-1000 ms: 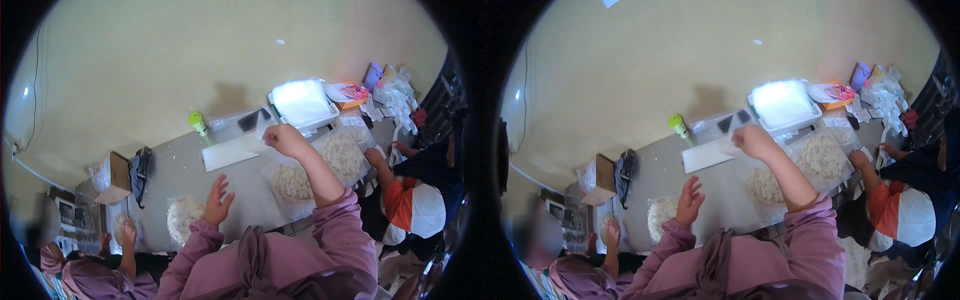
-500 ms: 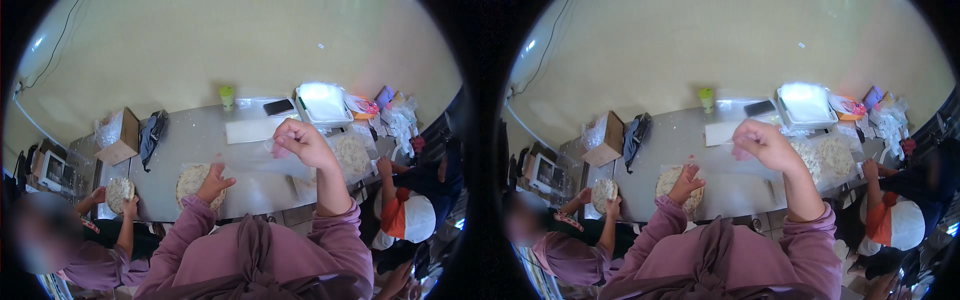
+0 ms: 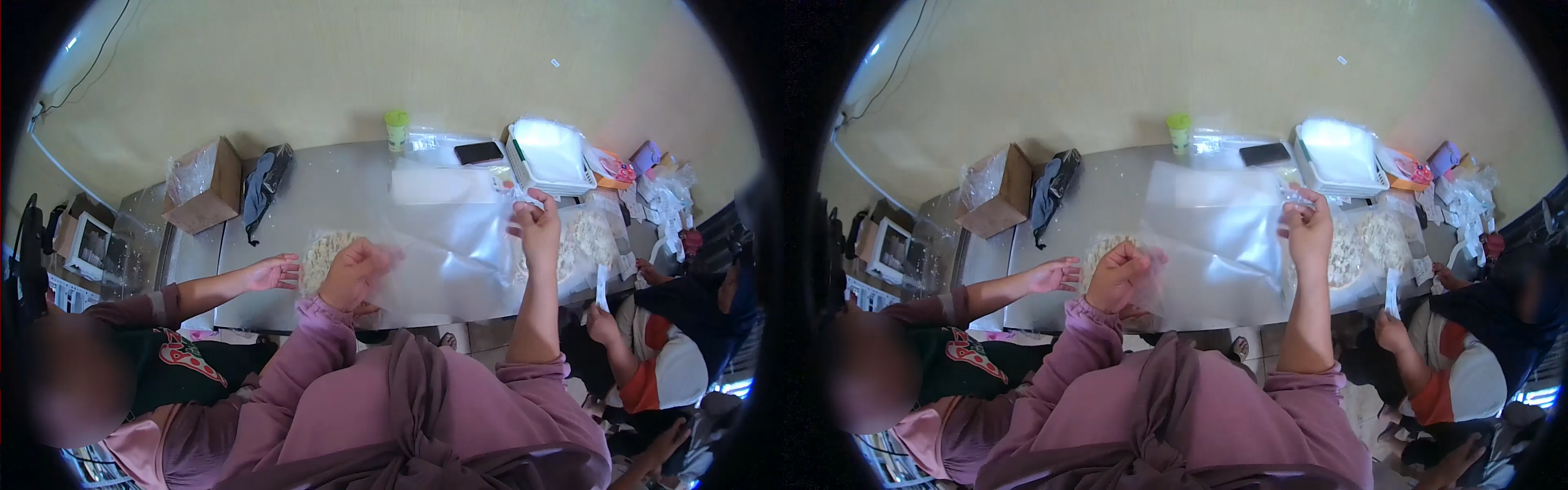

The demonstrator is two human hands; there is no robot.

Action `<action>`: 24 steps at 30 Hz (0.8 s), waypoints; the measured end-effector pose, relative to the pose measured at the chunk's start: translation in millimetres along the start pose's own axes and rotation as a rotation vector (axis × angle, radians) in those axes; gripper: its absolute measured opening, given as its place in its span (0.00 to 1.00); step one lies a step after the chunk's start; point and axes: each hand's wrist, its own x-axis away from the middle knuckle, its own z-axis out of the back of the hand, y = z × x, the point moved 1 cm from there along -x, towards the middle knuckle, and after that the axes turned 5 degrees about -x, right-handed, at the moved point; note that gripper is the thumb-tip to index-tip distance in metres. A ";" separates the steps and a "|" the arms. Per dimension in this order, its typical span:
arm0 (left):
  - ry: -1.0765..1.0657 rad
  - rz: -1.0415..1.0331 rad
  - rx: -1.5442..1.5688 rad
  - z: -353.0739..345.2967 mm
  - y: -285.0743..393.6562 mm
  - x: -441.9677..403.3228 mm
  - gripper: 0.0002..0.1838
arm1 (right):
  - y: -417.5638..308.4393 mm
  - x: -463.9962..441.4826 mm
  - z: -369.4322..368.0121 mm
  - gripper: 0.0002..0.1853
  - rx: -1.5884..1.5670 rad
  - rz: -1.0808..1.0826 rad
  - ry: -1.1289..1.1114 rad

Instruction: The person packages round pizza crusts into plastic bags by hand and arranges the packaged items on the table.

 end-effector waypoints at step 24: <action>0.246 0.081 -0.730 -65.5 -30.9 -43.4 0.14 | 27.8 13.6 -20.4 0.08 0.593 0.363 -0.360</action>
